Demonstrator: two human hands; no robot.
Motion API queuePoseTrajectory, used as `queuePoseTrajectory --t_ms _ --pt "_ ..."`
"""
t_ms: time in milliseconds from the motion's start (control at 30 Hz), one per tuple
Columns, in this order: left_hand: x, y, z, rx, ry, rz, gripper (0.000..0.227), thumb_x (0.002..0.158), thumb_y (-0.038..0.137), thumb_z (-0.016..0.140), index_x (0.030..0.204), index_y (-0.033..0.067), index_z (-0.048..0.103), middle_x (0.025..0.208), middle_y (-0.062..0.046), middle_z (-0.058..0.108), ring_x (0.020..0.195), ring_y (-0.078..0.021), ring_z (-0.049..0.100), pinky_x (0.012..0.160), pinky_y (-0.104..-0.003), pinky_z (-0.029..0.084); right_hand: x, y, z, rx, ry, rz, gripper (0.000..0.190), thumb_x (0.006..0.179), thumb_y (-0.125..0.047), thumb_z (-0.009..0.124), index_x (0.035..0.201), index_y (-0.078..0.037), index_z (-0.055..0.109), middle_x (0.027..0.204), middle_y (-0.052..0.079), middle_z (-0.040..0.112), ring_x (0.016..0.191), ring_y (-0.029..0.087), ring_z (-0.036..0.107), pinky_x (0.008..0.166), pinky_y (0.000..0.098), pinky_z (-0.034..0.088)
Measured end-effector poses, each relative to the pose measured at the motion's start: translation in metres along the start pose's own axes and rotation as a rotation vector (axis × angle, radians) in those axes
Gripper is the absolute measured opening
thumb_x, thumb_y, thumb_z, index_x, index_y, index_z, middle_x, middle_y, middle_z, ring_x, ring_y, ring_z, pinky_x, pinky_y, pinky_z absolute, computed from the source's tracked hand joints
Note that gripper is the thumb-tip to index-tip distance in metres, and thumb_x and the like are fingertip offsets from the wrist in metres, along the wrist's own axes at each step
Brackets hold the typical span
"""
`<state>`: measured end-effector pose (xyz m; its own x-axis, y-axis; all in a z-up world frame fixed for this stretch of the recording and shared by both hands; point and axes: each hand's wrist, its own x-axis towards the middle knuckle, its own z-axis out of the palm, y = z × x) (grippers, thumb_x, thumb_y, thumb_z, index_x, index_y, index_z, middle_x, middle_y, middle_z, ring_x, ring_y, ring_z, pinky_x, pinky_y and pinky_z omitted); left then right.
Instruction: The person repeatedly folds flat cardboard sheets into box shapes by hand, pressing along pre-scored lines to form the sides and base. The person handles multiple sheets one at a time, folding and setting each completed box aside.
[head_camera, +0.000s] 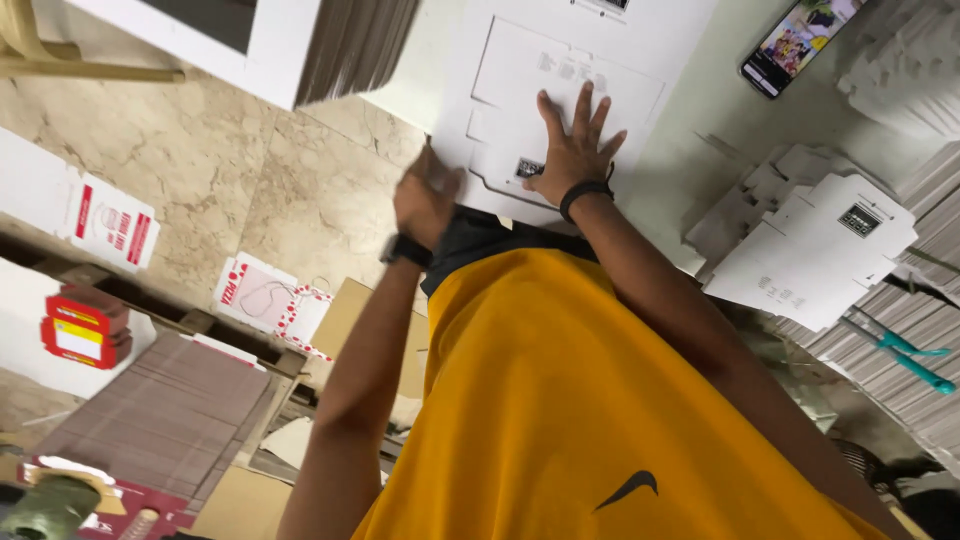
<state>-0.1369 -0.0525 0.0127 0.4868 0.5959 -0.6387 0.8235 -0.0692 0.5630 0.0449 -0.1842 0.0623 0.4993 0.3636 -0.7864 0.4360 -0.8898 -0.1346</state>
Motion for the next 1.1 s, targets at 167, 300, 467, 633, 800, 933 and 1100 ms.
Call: queuePoseTrajectory --t_ms 167,300,467,633,800,933,1100 --pt "-0.027 0.004 0.029 0.287 0.157 0.197 0.060 0.093 0.027 0.066 0.142 -0.0033 0.050 0.147 -0.023 0.054 0.134 -0.0393 0.053 0.102 -0.047 0.055 -0.001 -0.020 0.006 0.312 0.048 0.192 0.133 0.063 -0.062 0.093 0.163 -0.024 0.014 0.162 0.016 -0.030 0.151 0.046 -0.024 0.120 0.0769 -0.001" --pt "-0.017 0.075 -0.012 0.026 -0.039 -0.128 0.083 0.070 0.081 0.059 0.113 0.0098 0.054 0.097 -0.012 0.076 0.079 -0.0266 0.076 0.067 -0.040 0.062 0.008 -0.011 0.025 0.265 0.075 0.199 0.136 0.061 -0.065 0.095 0.163 -0.023 0.015 0.161 0.018 -0.031 0.149 0.047 -0.026 0.118 0.0782 -0.003" --pt "0.049 0.000 0.044 0.213 -0.115 0.329 0.044 0.092 0.047 0.061 0.082 0.0055 0.074 0.076 -0.013 0.077 0.063 -0.0308 0.073 0.052 -0.041 0.055 0.012 -0.013 0.031 0.237 0.116 0.195 0.126 0.068 -0.058 0.093 0.161 -0.023 0.015 0.160 0.018 -0.033 0.150 0.048 -0.025 0.119 0.0784 -0.005" --pt "0.008 0.037 0.047 0.703 -0.135 0.343 0.033 0.097 0.037 0.052 0.100 0.0114 0.071 0.078 -0.011 0.074 0.067 -0.0308 0.072 0.054 -0.041 0.057 0.026 -0.003 0.054 0.143 0.172 0.188 0.132 0.067 -0.073 0.087 0.164 -0.022 0.014 0.157 0.019 -0.035 0.147 0.049 -0.027 0.115 0.0813 -0.006" --pt "0.012 0.037 0.021 0.217 -0.178 0.116 0.062 0.090 0.064 0.053 0.084 0.0066 0.075 0.083 -0.010 0.079 0.072 -0.0274 0.076 0.062 -0.037 0.055 0.025 -0.004 0.054 0.186 0.164 0.197 0.138 0.055 -0.072 0.094 0.162 -0.023 0.021 0.159 0.015 -0.035 0.148 0.046 -0.027 0.115 0.0802 -0.007" --pt "0.013 0.035 0.033 0.541 -0.154 0.346 0.041 0.095 0.043 0.052 0.096 0.0067 0.072 0.075 -0.014 0.075 0.063 -0.0345 0.071 0.053 -0.045 0.055 0.024 -0.001 0.048 0.148 0.134 0.195 0.134 0.062 -0.078 0.085 0.165 -0.026 0.015 0.157 0.018 -0.036 0.145 0.048 -0.030 0.114 0.0812 -0.007" --pt "0.026 0.059 -0.014 0.195 -0.192 0.130 0.048 0.086 0.051 0.066 0.108 0.0107 0.076 0.094 -0.008 0.080 0.082 -0.0240 0.075 0.067 -0.038 0.057 0.014 -0.003 0.025 0.240 0.069 0.178 0.123 0.068 -0.062 0.089 0.163 -0.026 0.019 0.160 0.015 -0.034 0.149 0.045 -0.027 0.117 0.0776 -0.006"
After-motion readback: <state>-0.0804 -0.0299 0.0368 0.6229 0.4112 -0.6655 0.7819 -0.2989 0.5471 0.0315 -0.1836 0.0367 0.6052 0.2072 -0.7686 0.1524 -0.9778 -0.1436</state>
